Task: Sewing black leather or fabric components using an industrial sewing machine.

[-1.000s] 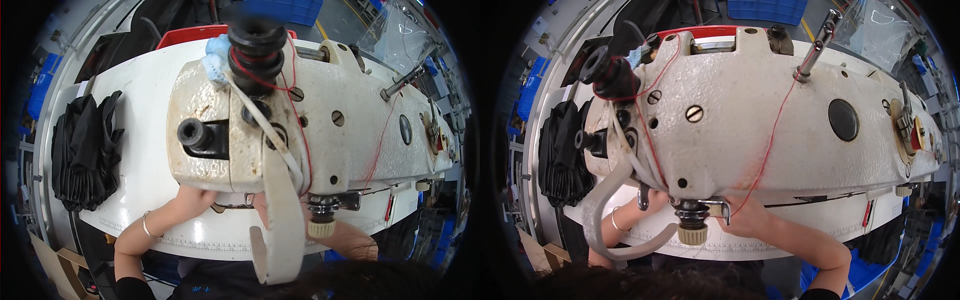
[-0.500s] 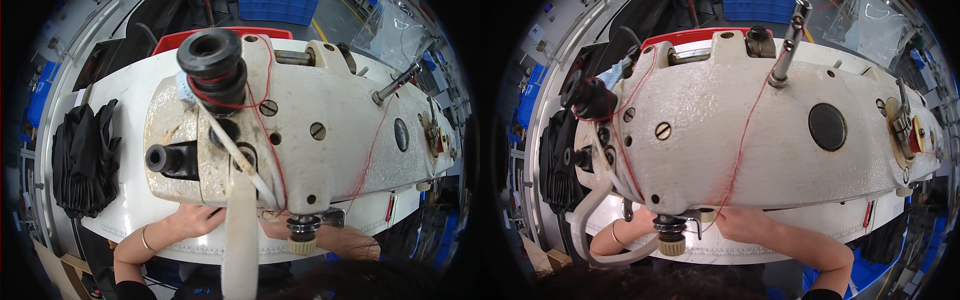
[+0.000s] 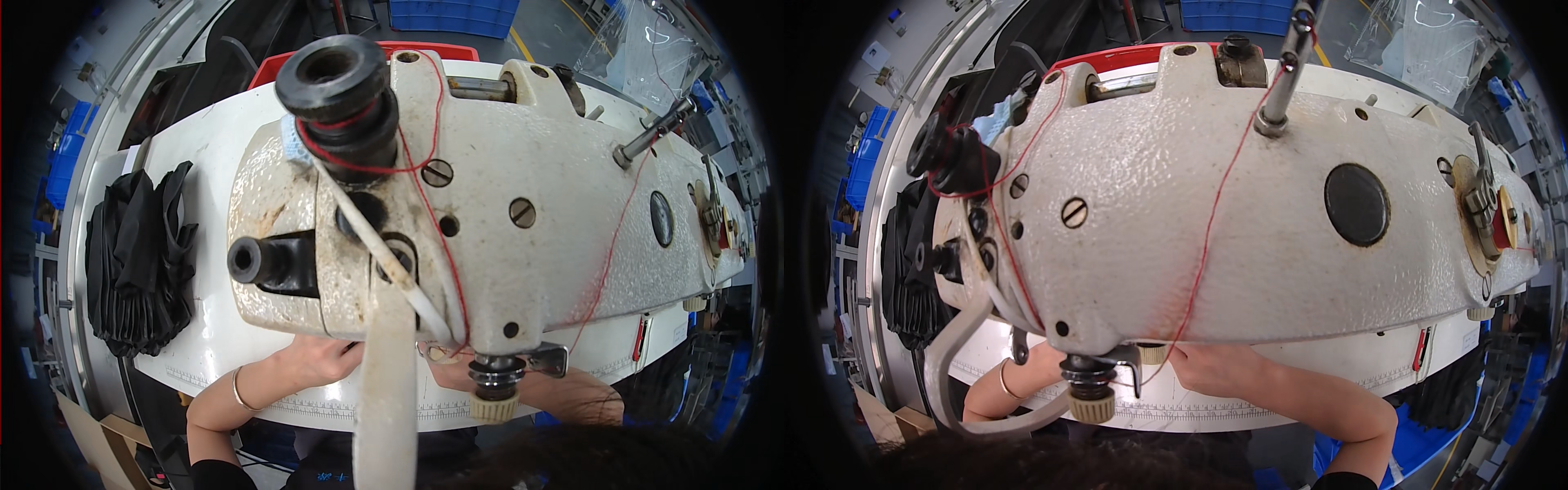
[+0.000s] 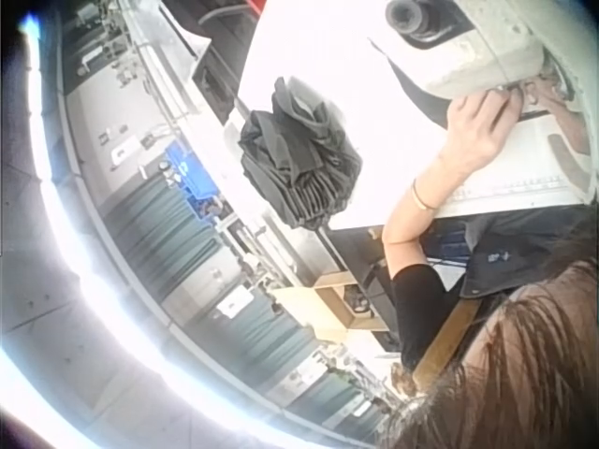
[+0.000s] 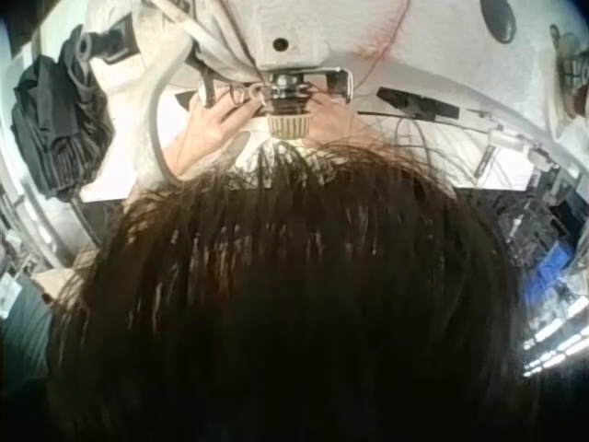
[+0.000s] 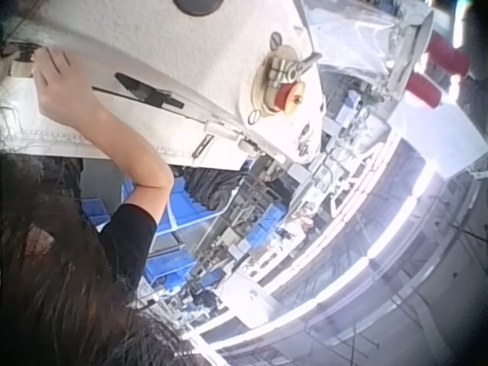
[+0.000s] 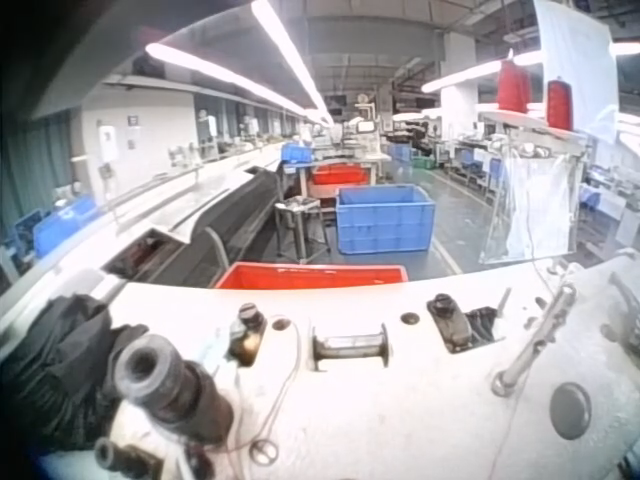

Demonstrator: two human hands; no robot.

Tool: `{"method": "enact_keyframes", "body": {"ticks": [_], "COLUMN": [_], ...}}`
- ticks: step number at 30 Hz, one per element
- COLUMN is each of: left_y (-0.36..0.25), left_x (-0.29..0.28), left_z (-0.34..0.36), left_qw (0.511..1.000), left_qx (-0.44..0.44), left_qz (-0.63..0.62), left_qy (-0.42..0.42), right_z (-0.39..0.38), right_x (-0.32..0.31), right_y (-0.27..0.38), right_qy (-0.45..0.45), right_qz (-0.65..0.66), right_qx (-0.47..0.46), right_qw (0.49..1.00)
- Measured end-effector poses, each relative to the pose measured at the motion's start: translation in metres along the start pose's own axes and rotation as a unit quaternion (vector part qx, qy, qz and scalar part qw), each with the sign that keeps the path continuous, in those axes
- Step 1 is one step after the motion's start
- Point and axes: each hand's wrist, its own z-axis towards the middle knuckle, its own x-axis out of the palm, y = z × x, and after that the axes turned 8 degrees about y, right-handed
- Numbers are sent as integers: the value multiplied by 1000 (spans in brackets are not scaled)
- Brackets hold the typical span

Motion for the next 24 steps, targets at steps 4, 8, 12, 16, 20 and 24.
{"method": "enact_keyframes", "body": {"ticks": [4, 8, 12, 16, 20, 24], "left_y": [1, -1, 2, -10, -14, -12], "left_x": [-3, 2, 8, -18, -23, -24], "left_z": [4, -4, -3, 10, 12, 12], "left_qw": [1000, 1000, 998, 996, 995, 996], "left_qx": [8, 1, -29, -47, -58, -52], "left_qz": [20, 11, -32, -13, -49, -29], "left_qy": [2, 8, 48, 70, 63, 71], "right_z": [3, 7, 5, 6, 6, 3], "right_x": [-16, -34, -20, -16, -8, 3], "right_y": [-11, -17, -19, -15, -10, -3], "right_qy": [31, 52, 38, 10, -20, -41], "right_qz": [-31, -25, 1, 25, 52, 78], "right_qx": [-27, -65, -24, 26, 72, 125], "right_qw": [999, 996, 999, 999, 996, 988]}}
